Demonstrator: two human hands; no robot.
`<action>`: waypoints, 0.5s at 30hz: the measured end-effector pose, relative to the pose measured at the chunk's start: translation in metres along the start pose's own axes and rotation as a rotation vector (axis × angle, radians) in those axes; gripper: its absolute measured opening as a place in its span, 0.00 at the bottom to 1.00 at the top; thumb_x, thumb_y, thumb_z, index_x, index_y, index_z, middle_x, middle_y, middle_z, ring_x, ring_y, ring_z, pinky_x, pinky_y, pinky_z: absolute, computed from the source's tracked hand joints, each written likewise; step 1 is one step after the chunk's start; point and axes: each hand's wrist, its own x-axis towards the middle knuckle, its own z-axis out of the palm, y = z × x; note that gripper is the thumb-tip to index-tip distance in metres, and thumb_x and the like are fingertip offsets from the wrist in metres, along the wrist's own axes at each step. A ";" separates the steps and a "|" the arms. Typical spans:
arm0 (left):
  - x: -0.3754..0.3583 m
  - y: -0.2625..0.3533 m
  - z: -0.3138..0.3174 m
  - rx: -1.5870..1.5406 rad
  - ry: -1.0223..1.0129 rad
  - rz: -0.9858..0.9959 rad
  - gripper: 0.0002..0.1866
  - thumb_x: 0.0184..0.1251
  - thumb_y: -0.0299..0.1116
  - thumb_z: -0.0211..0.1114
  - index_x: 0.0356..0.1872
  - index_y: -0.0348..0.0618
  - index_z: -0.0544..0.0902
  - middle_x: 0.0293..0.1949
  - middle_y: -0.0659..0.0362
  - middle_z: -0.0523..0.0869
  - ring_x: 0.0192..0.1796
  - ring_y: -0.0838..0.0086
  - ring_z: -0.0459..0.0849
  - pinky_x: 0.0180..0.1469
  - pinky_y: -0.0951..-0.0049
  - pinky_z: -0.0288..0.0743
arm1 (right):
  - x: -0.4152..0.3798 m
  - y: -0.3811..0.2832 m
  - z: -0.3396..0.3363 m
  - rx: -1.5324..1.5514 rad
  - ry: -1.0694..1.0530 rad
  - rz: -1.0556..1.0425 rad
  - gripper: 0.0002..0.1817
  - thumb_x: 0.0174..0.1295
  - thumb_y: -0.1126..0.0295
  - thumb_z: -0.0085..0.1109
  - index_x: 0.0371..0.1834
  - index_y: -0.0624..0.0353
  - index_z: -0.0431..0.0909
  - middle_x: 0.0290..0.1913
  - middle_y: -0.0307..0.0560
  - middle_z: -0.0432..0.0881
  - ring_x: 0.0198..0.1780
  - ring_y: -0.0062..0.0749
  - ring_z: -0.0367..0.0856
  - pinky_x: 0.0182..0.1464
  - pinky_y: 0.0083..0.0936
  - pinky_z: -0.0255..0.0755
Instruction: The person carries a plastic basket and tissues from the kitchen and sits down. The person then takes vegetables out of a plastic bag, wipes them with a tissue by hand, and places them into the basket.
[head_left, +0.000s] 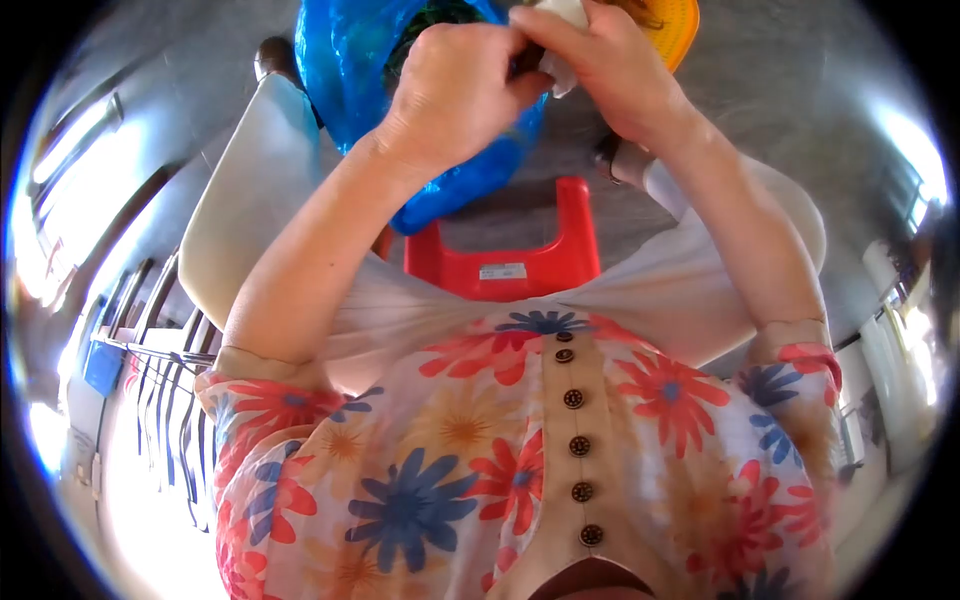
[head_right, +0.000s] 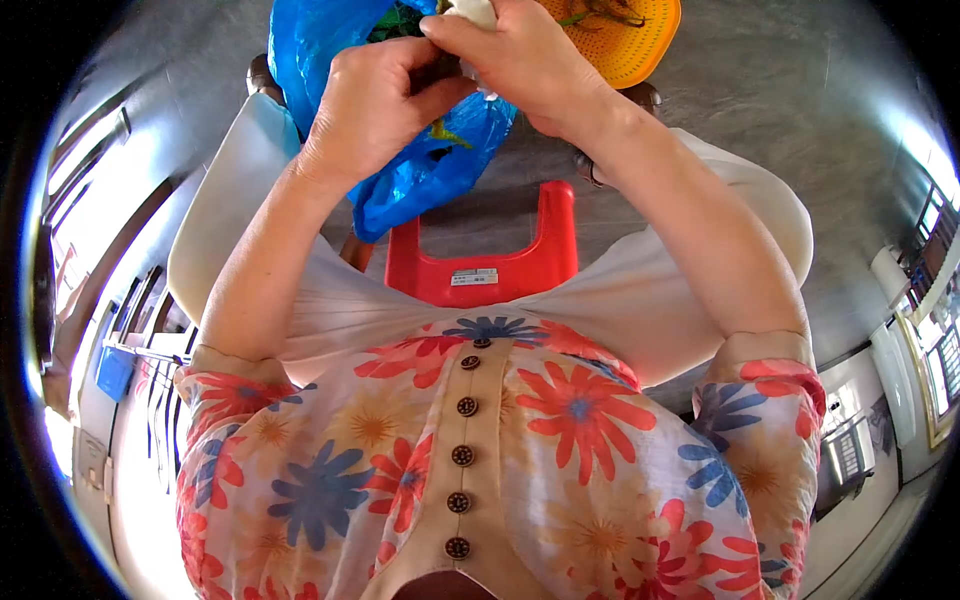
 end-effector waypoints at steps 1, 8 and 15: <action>-0.001 0.000 0.000 -0.012 0.003 0.010 0.12 0.53 0.35 0.68 0.36 0.39 0.83 0.27 0.56 0.85 0.26 0.75 0.82 0.32 0.75 0.74 | -0.001 -0.004 0.004 0.033 0.019 -0.001 0.12 0.64 0.60 0.51 0.32 0.58 0.75 0.26 0.35 0.73 0.28 0.17 0.70 0.31 0.14 0.64; 0.013 -0.010 -0.014 -0.898 -0.110 -0.367 0.07 0.58 0.28 0.64 0.34 0.34 0.80 0.26 0.59 0.82 0.26 0.78 0.79 0.32 0.81 0.74 | -0.002 -0.016 0.011 0.117 -0.138 0.023 0.20 0.68 0.51 0.43 0.37 0.58 0.74 0.29 0.35 0.74 0.32 0.17 0.71 0.35 0.15 0.67; 0.014 -0.001 -0.036 -0.848 -0.160 -0.427 0.07 0.58 0.26 0.63 0.34 0.33 0.81 0.28 0.58 0.83 0.28 0.77 0.81 0.34 0.80 0.75 | 0.008 -0.018 -0.013 -0.210 -0.397 -0.029 0.19 0.69 0.55 0.42 0.38 0.60 0.74 0.30 0.37 0.76 0.33 0.20 0.74 0.37 0.16 0.69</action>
